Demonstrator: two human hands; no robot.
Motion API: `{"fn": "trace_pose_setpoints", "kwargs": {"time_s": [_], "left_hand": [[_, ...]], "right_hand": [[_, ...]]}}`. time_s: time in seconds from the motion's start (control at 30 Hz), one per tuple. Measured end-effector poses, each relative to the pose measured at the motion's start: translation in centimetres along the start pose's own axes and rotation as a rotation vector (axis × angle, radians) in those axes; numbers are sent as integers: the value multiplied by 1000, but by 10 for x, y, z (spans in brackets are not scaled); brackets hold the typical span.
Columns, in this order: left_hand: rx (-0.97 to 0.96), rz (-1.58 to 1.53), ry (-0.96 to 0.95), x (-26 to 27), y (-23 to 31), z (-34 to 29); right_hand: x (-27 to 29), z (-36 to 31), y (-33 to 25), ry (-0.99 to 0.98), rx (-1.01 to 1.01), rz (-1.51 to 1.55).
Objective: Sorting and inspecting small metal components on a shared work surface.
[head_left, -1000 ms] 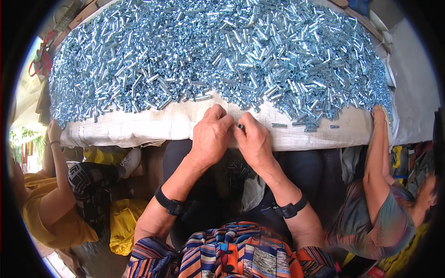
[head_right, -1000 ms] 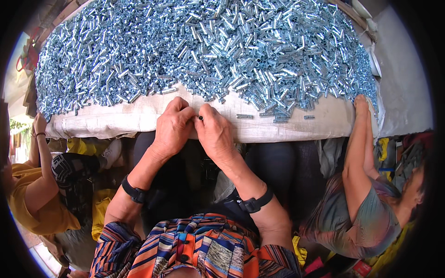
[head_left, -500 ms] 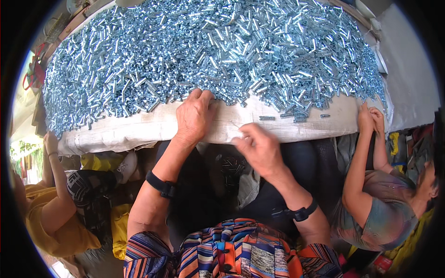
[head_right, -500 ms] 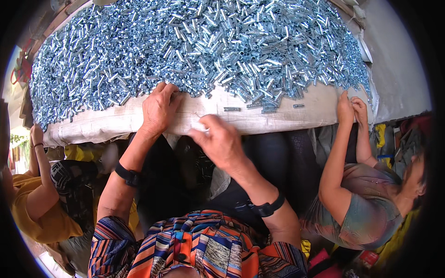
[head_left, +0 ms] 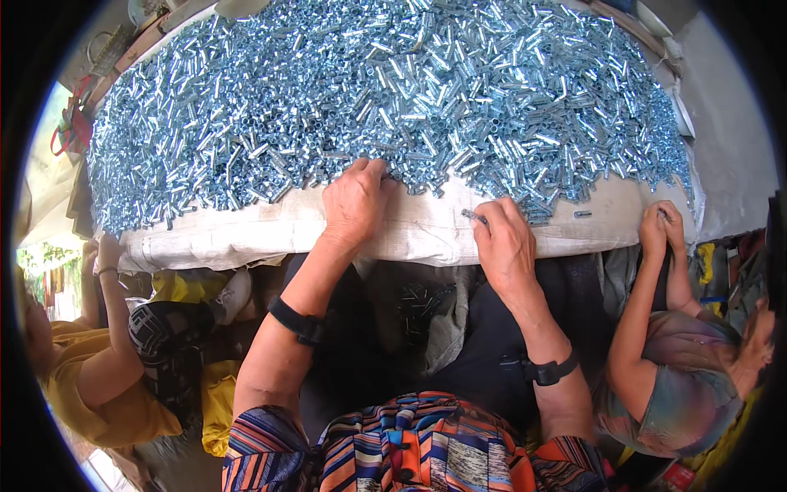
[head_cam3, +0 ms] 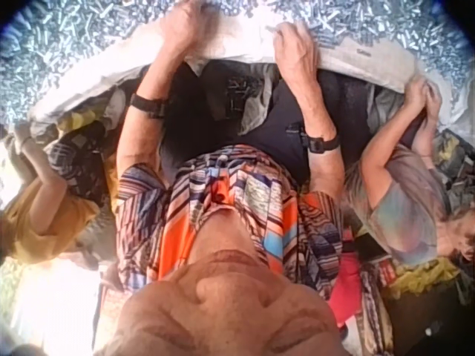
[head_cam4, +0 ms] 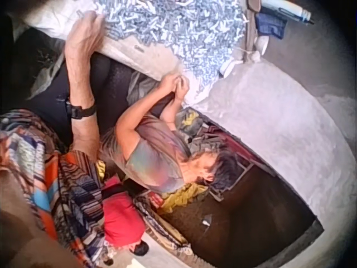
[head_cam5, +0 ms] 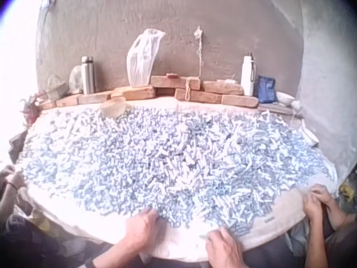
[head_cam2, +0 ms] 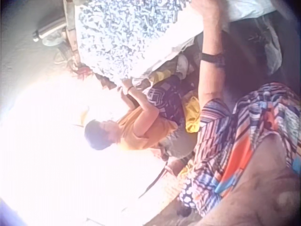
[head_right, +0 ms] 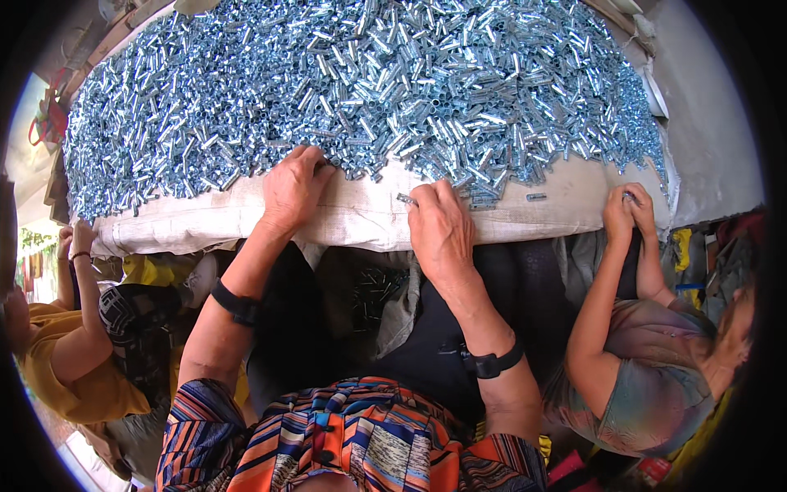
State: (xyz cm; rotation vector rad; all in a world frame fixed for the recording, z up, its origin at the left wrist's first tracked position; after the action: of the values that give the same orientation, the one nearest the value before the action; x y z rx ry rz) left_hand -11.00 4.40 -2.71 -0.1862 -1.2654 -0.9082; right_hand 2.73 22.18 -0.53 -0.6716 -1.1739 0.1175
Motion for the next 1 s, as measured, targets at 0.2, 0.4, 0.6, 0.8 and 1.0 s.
{"fn": "trace_pose_setpoints", "kwargs": {"time_s": [0.2,0.4,0.6,0.8,1.0], "left_hand": [[-19,-54,26,16,-5,-10],[62,-575,-3,23,-3,-34],[329,-1475,-80,19,21,-55],[346,-1585,-104,16,30,-59],[363,-1599,-105,12,32,-59]], "right_hand": [[-13,-12,1,-278,-252,537],[-22,-20,-22,-476,-342,930],[-28,-20,-31,-504,-318,1005],[-28,-23,-34,-519,-348,1111],[-33,-27,-29,-476,-339,1167]]}}
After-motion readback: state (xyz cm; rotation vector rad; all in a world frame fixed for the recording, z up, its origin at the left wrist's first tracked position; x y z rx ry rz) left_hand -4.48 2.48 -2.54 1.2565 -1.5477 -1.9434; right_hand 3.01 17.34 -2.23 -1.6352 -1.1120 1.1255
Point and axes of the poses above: each hand's wrist, its own z-axis towards the middle knuckle, its own x-axis out of the back of the hand, y = z × x, the point moved 4 cm from there along z, towards the middle knuckle, and after that the axes turned 12 degrees about -x, right-handed, at the moved point
